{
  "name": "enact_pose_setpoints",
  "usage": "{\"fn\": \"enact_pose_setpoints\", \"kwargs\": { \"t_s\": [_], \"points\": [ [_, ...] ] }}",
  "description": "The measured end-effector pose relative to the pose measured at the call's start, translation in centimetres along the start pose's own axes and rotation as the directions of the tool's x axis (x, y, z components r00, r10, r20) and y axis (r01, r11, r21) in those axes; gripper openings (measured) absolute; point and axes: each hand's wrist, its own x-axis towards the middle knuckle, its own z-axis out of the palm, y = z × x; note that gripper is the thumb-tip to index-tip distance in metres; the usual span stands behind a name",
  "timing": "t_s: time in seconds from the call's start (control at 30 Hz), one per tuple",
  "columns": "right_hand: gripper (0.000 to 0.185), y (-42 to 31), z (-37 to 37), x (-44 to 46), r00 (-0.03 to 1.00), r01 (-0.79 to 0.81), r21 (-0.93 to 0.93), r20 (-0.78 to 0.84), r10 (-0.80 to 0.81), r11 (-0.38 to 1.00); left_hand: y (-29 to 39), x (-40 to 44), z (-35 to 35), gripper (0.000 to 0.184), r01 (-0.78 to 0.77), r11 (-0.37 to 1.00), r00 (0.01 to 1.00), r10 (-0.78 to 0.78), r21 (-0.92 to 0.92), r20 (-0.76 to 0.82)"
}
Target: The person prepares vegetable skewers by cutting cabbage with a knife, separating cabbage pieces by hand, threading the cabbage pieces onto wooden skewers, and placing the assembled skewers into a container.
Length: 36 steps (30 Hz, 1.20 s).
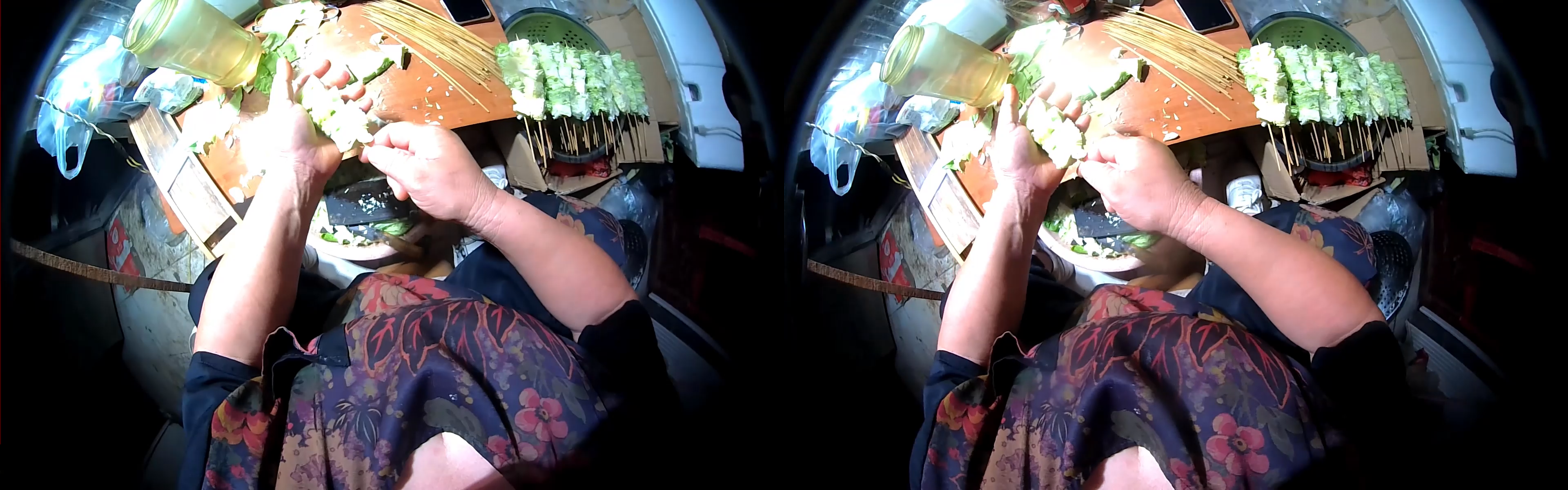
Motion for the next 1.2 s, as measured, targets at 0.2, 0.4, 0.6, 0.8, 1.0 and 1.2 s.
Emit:
{"fn": "enact_pose_setpoints", "kwargs": {
  "t_s": [0.2, 0.4, 0.6, 0.8, 1.0, 1.2],
  "points": [
    [0.021, 0.1, 0.5, -0.2, 1.0, 0.021, -0.109, 0.006, -0.02, 0.994, 0.3, 0.7, -0.5, 0.042, -0.013, 1.0, 0.991, 0.015, 0.018, -0.132],
    [0.019, 1.2, 0.9, -0.1, 0.996, 0.075, -0.068, -0.037, -0.077, 0.995, -1.2, 0.3, -0.7, 0.034, 0.1, 0.995, 0.987, -0.101, -0.008, -0.123],
    [0.022, 1.7, 0.1, 0.6, 0.983, 0.143, -0.248, -0.075, -0.166, 0.958, -1.7, 0.5, 0.5, 0.037, 0.074, 0.997, 0.973, -0.069, 0.01, -0.22],
    [0.024, 0.4, -2.4, 1.3, 0.99, 0.014, 0.078, -0.14, -0.003, 0.997, -0.4, 5.8, -1.7, 0.046, -0.097, 0.938, 0.956, 0.18, 0.331, -0.231],
    [0.023, -0.4, -4.2, 0.8, 0.984, -0.013, 0.139, -0.177, 0.037, 0.99, -1.0, 9.9, -4.2, 0.031, 0.01, 0.263, 0.943, 0.319, 0.965, -0.097],
    [0.023, -0.9, -5.1, 0.9, 0.981, 0.002, 0.189, -0.188, 0.034, 0.982, -1.6, 10.5, -3.5, 0.03, -0.008, -0.183, 0.921, 0.381, 0.983, 0.079]
  ]
}}
